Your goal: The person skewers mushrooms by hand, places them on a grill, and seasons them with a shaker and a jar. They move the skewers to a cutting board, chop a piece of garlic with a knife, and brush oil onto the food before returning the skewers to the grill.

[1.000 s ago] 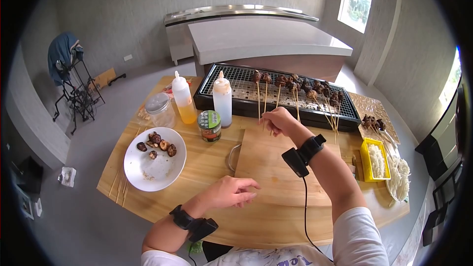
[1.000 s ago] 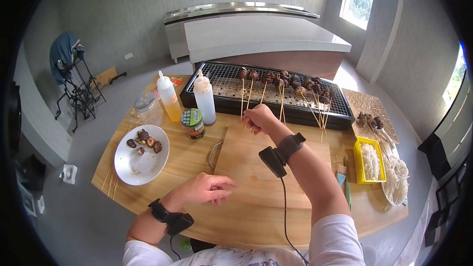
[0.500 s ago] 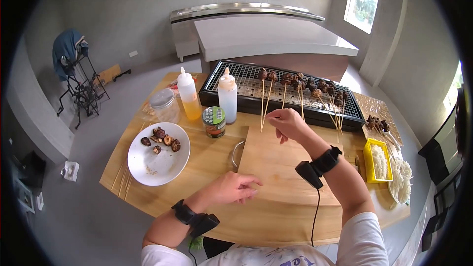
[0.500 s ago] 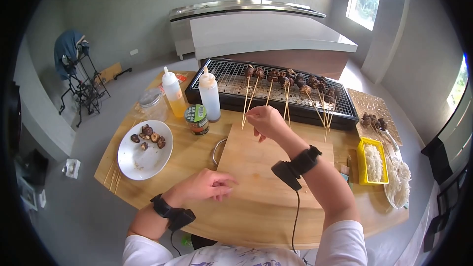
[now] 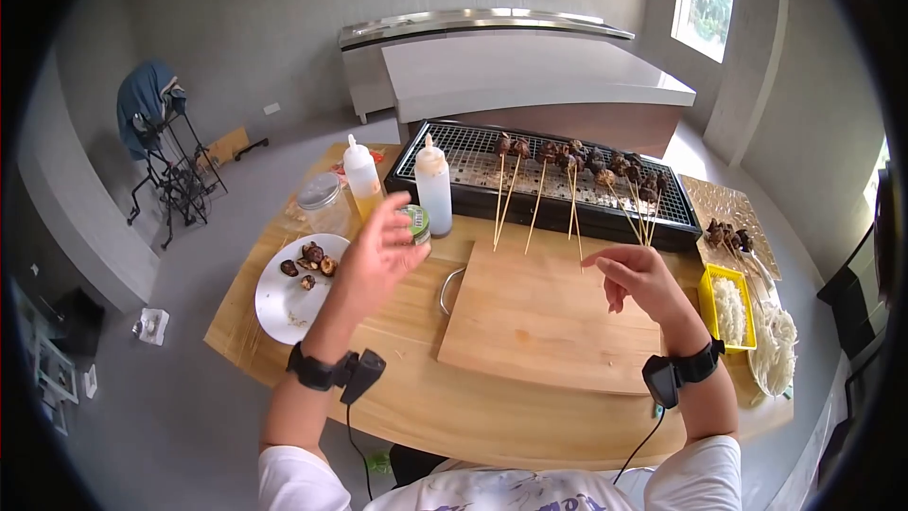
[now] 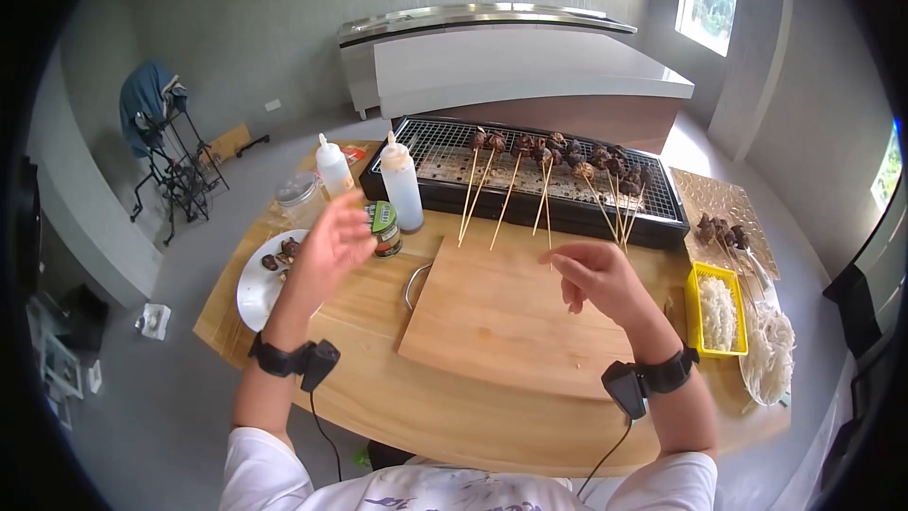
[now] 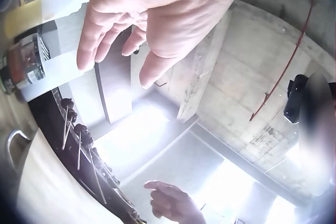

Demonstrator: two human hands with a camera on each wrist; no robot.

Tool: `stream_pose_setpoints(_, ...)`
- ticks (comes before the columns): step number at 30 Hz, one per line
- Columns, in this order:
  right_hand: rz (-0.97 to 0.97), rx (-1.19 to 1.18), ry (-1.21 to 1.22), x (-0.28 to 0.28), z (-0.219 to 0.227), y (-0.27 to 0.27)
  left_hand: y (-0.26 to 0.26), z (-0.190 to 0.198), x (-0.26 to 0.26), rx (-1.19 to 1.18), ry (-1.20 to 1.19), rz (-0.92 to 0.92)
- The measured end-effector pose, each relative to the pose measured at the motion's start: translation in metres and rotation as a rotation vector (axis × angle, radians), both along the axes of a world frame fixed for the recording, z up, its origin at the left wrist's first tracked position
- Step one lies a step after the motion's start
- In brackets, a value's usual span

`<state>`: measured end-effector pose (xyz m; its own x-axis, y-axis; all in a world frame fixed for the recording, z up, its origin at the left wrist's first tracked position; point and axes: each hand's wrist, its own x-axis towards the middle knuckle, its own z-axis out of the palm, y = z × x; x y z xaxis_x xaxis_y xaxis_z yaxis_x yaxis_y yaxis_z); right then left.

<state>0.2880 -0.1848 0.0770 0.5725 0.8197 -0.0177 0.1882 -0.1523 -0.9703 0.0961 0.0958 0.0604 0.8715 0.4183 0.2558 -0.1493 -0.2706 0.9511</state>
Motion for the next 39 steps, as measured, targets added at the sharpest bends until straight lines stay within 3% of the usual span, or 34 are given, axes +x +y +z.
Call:
stream_pose_setpoints(2, 0.011, -0.003, 0.015, 0.0, -0.007, -0.008, 0.015, 0.005, 0.019, 0.199, -0.114, 0.211)
stream_pose_setpoints(5, 0.002, 0.023, 0.018, 0.001, -0.01, -0.016, 0.032, 0.008, 0.051, 0.341, -0.048, 0.372)
stream_pose_setpoints(8, -0.028, 0.011, 0.052, 0.007, -0.018, -0.02, 0.047, -0.003, 0.077, 0.357, -0.039, 0.414)
stream_pose_setpoints(14, 0.031, -0.013, 0.092, 0.004, -0.029, -0.032, 0.061, -0.023, 0.114, 0.186, 0.023, 0.455)
stream_pose_setpoints(16, 0.034, -0.012, 0.113, 0.004, -0.031, -0.035, 0.07, -0.032, 0.123, 0.153, 0.005, 0.343)
stream_pose_setpoints(20, 0.048, -0.03, 0.106, 0.002, -0.031, -0.039, 0.076, -0.044, 0.135, 0.162, -0.069, 0.332)
stream_pose_setpoints(22, 0.042, -0.021, 0.117, 0.001, -0.031, -0.039, 0.076, -0.048, 0.136, 0.153, -0.048, 0.241)
stream_pose_setpoints(28, 0.032, 0.007, 0.134, -0.001, -0.033, -0.043, 0.071, -0.042, 0.141, 0.188, 0.016, 0.269)
stream_pose_setpoints(30, 0.024, 0.015, 0.124, -0.001, -0.033, -0.045, 0.068, -0.038, 0.141, 0.283, 0.037, 0.302)
stream_pose_setpoints(32, 0.029, 0.02, 0.152, 0.001, -0.034, -0.046, 0.072, -0.03, 0.146, 0.4, -0.21, 0.262)
stream_pose_setpoints(35, 0.037, 0.02, 0.137, 0.004, -0.039, -0.045, 0.037, 0.04, 0.138, 0.483, -0.279, 0.294)
stream_pose_setpoints(37, 0.038, 0.026, 0.145, 0.003, -0.041, -0.043, 0.023, 0.067, 0.142, 0.507, -0.279, 0.284)
stream_pose_setpoints(39, 0.046, 0.034, 0.135, 0.003, -0.04, -0.042, 0.017, 0.078, 0.152, 1.111, -0.38, 0.494)
